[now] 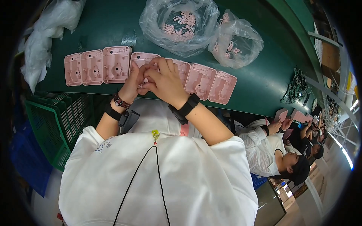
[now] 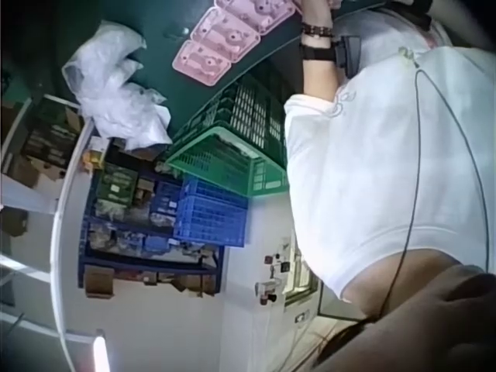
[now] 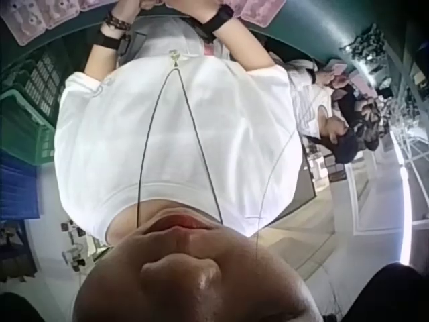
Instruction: Assembling small pink plastic cases by placing internal components into them.
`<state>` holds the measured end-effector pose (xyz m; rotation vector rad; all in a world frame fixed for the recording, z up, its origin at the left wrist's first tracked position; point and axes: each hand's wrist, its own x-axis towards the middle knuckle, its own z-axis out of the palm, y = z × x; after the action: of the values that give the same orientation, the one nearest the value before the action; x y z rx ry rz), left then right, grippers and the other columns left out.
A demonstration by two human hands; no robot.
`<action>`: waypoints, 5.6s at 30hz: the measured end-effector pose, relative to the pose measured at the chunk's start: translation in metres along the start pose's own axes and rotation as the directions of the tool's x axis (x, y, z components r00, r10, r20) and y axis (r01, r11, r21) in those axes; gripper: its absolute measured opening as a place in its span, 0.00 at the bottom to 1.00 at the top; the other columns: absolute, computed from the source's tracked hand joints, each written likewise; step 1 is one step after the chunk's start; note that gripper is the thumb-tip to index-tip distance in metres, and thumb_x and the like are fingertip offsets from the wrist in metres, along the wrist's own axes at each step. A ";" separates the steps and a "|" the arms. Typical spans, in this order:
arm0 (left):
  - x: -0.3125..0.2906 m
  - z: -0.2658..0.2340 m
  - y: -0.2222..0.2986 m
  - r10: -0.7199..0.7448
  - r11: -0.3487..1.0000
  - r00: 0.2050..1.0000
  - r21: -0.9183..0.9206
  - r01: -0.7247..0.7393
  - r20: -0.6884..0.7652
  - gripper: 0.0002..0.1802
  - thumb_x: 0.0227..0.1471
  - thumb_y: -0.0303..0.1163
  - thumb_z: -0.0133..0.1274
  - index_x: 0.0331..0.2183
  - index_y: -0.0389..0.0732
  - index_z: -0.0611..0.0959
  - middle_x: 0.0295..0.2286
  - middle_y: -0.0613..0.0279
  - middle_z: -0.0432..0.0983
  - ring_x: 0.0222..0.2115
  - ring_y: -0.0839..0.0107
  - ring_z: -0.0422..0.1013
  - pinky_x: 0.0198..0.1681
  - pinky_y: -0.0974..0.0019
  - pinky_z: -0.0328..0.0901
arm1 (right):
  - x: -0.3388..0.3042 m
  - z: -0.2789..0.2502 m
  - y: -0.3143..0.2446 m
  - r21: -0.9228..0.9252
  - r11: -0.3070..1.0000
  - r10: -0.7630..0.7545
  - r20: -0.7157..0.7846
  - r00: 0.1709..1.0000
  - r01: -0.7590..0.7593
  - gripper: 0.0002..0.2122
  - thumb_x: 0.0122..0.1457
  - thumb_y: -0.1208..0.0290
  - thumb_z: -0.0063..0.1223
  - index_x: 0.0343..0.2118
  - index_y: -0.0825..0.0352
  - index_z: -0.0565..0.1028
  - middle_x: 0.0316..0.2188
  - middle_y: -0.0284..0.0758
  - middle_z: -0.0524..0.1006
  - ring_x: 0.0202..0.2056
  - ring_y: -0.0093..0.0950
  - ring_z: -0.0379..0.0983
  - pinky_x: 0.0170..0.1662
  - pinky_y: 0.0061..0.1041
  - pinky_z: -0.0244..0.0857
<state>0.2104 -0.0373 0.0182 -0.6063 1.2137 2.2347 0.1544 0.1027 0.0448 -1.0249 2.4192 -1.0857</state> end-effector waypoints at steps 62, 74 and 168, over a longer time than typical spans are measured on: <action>-0.010 -0.058 -0.013 0.591 0.183 0.780 0.975 0.122 -0.208 0.13 0.47 0.39 0.50 0.33 0.41 0.73 0.28 0.56 0.73 0.26 0.55 0.71 0.23 0.58 0.67 | 0.010 -0.033 0.045 -0.197 0.976 0.035 -0.293 0.955 -0.096 0.13 0.39 0.87 0.40 0.28 0.67 0.74 0.35 0.41 0.68 0.41 0.38 0.64 0.44 0.29 0.59; -0.002 -0.062 -0.002 0.495 0.062 0.861 0.993 0.098 -0.116 0.11 0.47 0.37 0.50 0.29 0.40 0.72 0.22 0.53 0.74 0.24 0.52 0.71 0.25 0.53 0.65 | -0.136 -0.026 0.097 -0.274 0.694 0.438 -0.573 0.692 -0.666 0.14 0.45 0.69 0.54 0.35 0.70 0.70 0.36 0.46 0.67 0.39 0.45 0.62 0.42 0.39 0.58; -0.030 -0.014 0.013 0.648 0.011 0.723 0.952 0.306 -0.240 0.17 0.54 0.42 0.40 0.33 0.40 0.77 0.31 0.53 0.75 0.30 0.57 0.73 0.29 0.56 0.67 | -0.130 -0.060 0.061 -0.452 0.776 0.441 -0.112 0.891 -0.441 0.19 0.46 0.69 0.54 0.43 0.61 0.69 0.30 0.37 0.70 0.31 0.37 0.71 0.32 0.33 0.65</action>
<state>0.2270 -0.0624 0.0370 -0.5586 2.9533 0.4947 0.1849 0.2557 0.0377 -0.5044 2.7877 -0.3444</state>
